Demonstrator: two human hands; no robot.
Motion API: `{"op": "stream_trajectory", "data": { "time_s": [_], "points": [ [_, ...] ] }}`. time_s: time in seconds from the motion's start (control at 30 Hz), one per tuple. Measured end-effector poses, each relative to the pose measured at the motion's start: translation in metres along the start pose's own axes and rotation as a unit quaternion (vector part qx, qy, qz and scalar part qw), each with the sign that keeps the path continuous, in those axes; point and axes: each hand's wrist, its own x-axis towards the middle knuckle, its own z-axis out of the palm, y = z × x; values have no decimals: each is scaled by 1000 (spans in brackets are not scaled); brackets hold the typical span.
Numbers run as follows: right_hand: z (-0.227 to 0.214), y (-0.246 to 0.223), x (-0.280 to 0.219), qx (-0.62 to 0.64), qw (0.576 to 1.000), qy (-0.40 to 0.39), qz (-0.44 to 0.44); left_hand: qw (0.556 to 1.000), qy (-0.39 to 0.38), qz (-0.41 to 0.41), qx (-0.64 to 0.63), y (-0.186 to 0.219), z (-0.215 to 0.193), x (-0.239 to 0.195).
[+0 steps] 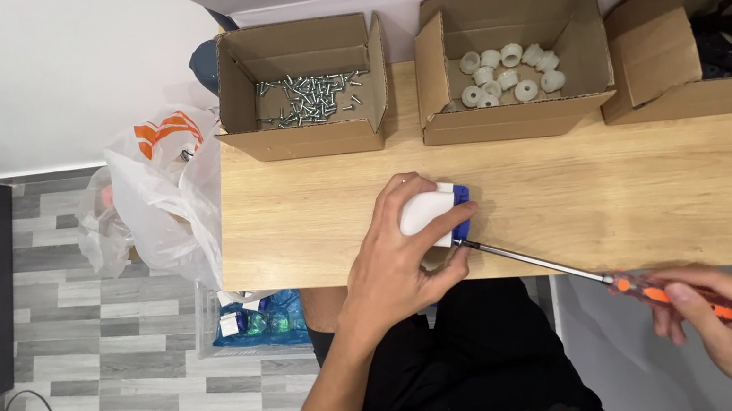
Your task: Assembling plastic electrical socket components using a screwdriver and fitting parts together.
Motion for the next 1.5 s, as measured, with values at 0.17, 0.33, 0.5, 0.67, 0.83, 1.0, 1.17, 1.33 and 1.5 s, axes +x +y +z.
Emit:
{"op": "stream_trajectory", "data": {
  "time_s": [0.17,0.33,0.5,0.67,0.83,1.0,1.17,1.33,1.5],
  "points": [
    [-3,23,-6,20,988,64,-140,1000,2,-4,-2,0,-1,0],
    [6,19,1,102,986,3,-132,1000,4,-7,0,1,-3,1],
    [10,3,1,53,998,23,24,1000,5,-11,9,0,-1,-1],
    [2,25,-6,45,984,62,-164,1000,21,1,18,0,1,-1],
    [-3,45,-11,78,982,73,-157,999,33,1,24,3,0,-1],
    [-8,83,-15,218,961,79,-149,999,43,-18,7,12,-2,-2],
    [12,91,-14,388,906,48,-165,969,137,-37,-202,36,5,-5],
    [45,78,-17,474,866,19,-158,902,104,-74,-412,74,8,9],
    [57,67,-21,463,872,25,-155,859,139,-143,-472,80,22,12]
  ]
}}
